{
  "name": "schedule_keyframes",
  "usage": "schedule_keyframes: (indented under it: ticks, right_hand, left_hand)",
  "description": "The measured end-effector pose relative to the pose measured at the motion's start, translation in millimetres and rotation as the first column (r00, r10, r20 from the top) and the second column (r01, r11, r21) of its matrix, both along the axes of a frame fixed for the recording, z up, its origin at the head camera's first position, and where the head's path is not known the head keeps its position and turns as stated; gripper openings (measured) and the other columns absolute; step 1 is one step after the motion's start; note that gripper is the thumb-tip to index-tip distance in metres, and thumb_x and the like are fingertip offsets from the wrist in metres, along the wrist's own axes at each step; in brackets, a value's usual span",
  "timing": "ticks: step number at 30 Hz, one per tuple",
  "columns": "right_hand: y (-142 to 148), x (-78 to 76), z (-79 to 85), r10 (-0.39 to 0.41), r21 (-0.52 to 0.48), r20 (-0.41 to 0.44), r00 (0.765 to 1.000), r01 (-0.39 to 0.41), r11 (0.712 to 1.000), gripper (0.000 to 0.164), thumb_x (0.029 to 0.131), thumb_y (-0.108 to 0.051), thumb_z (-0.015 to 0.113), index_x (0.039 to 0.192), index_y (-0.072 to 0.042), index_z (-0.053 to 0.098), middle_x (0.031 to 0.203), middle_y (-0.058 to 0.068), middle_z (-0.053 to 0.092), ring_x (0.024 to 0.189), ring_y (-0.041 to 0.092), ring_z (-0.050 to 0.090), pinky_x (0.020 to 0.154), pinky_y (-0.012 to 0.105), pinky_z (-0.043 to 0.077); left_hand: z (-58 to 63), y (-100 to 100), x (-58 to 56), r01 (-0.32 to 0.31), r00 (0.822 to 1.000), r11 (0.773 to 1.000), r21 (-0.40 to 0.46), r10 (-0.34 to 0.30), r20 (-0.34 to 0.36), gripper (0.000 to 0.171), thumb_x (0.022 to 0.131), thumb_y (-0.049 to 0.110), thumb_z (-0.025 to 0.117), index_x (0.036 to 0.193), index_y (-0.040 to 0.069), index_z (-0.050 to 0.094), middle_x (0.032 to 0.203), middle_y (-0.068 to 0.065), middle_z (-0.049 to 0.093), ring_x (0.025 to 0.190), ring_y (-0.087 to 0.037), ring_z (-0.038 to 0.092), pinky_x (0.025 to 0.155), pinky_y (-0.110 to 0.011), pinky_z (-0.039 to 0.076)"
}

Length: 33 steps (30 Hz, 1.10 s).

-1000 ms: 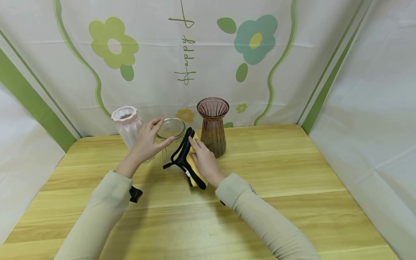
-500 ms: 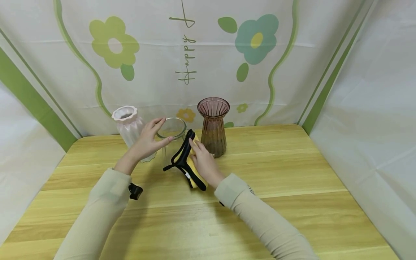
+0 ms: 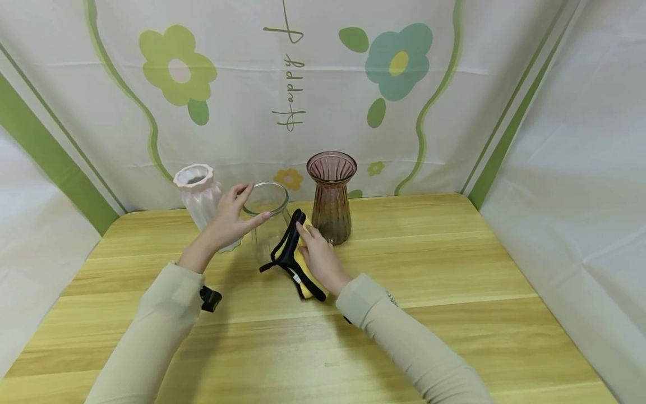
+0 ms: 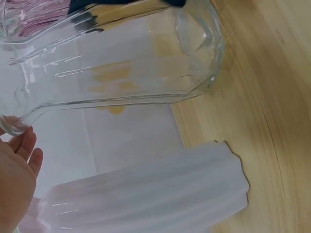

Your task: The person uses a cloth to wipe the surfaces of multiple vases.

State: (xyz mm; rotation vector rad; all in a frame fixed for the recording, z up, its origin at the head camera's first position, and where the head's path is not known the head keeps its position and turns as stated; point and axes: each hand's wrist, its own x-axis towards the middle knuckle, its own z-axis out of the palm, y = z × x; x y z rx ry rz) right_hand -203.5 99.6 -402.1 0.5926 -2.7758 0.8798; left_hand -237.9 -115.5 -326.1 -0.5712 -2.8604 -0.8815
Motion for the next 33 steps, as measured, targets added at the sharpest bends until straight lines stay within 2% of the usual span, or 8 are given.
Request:
schedule_keyframes:
  ticks: [5,9,13,17,22,26,33]
  right_hand:
    - [-1.0,-3.2,7.6,0.004,-0.047,-0.055,0.998,-0.007,0.999,0.057,0.093,-0.009,0.06,0.146,-0.01,0.04,0.139,0.021,0.05,0.086,0.028,0.068,0.076,0.038,0.058]
    - [-3.5,-5.1,13.5,0.003,-0.086,-0.101,0.995,-0.012,0.996,0.059,0.093,-0.009,0.061,0.147,-0.011,0.038,0.14,0.021,0.048,0.091,0.03,0.068,0.072,0.038,0.058]
    - [-6.8,-6.7,16.7,0.002,-0.115,-0.125,0.992,-0.016,0.993,0.058,0.093,-0.008,0.06,0.147,-0.01,0.038,0.142,0.021,0.047,0.08,0.028,0.067,0.066,0.036,0.057]
    - [-8.0,-6.1,16.1,-0.004,-0.103,-0.087,0.996,-0.005,0.995,0.058,0.094,-0.009,0.059,0.148,-0.012,0.037,0.143,0.021,0.045,0.071,0.024,0.064,0.066,0.035,0.056]
    - [-6.5,-3.5,9.6,-0.012,-0.064,-0.038,0.999,0.01,0.998,0.058,0.094,-0.01,0.059,0.148,-0.013,0.036,0.144,0.021,0.044,0.079,0.028,0.068,0.072,0.041,0.057]
    - [-3.9,-0.1,2.7,-0.011,-0.021,-0.004,1.0,0.011,1.0,0.056,0.095,-0.01,0.058,0.147,-0.012,0.038,0.141,0.023,0.046,0.09,0.031,0.068,0.078,0.044,0.057]
    - [-2.2,1.0,-5.3,-0.011,0.003,0.007,1.0,0.011,1.0,0.055,0.094,-0.009,0.058,0.146,-0.01,0.04,0.139,0.024,0.048,0.083,0.029,0.068,0.075,0.039,0.058]
  left_hand:
    - [3.0,0.6,0.9,0.008,1.0,1.0,0.01,-0.008,0.007,0.089,0.089,0.048,0.06,0.151,-0.001,0.018,0.156,-0.021,0.02,0.143,-0.039,0.021,0.115,-0.059,0.023]
    - [3.5,0.4,0.3,0.024,1.0,1.0,-0.003,-0.024,0.006,0.087,0.09,0.045,0.058,0.151,-0.001,0.017,0.157,-0.021,0.019,0.144,-0.041,0.02,0.116,-0.06,0.021]
    - [3.6,0.6,-0.3,0.036,0.999,0.999,-0.023,-0.036,0.009,0.086,0.09,0.047,0.053,0.152,0.0,0.016,0.157,-0.022,0.018,0.144,-0.043,0.02,0.115,-0.063,0.02]
    - [3.9,0.7,-0.3,0.038,0.999,0.999,-0.028,-0.038,0.023,0.086,0.09,0.05,0.05,0.153,0.002,0.014,0.159,-0.02,0.016,0.145,-0.042,0.018,0.115,-0.063,0.019]
    - [3.6,1.4,0.1,0.031,0.999,0.999,-0.026,-0.031,0.035,0.091,0.09,0.055,0.051,0.154,0.005,0.011,0.16,-0.016,0.012,0.147,-0.039,0.014,0.116,-0.062,0.017]
    - [2.6,2.5,0.6,0.011,0.999,1.0,-0.003,-0.011,0.046,0.095,0.088,0.056,0.056,0.154,0.006,0.01,0.16,-0.017,0.01,0.146,-0.039,0.016,0.115,-0.062,0.021]
    - [0.9,3.5,0.2,-0.003,1.0,1.0,-0.006,0.004,0.029,0.094,0.088,0.059,0.055,0.153,0.004,0.013,0.157,-0.018,0.015,0.144,-0.036,0.019,0.115,-0.059,0.024]
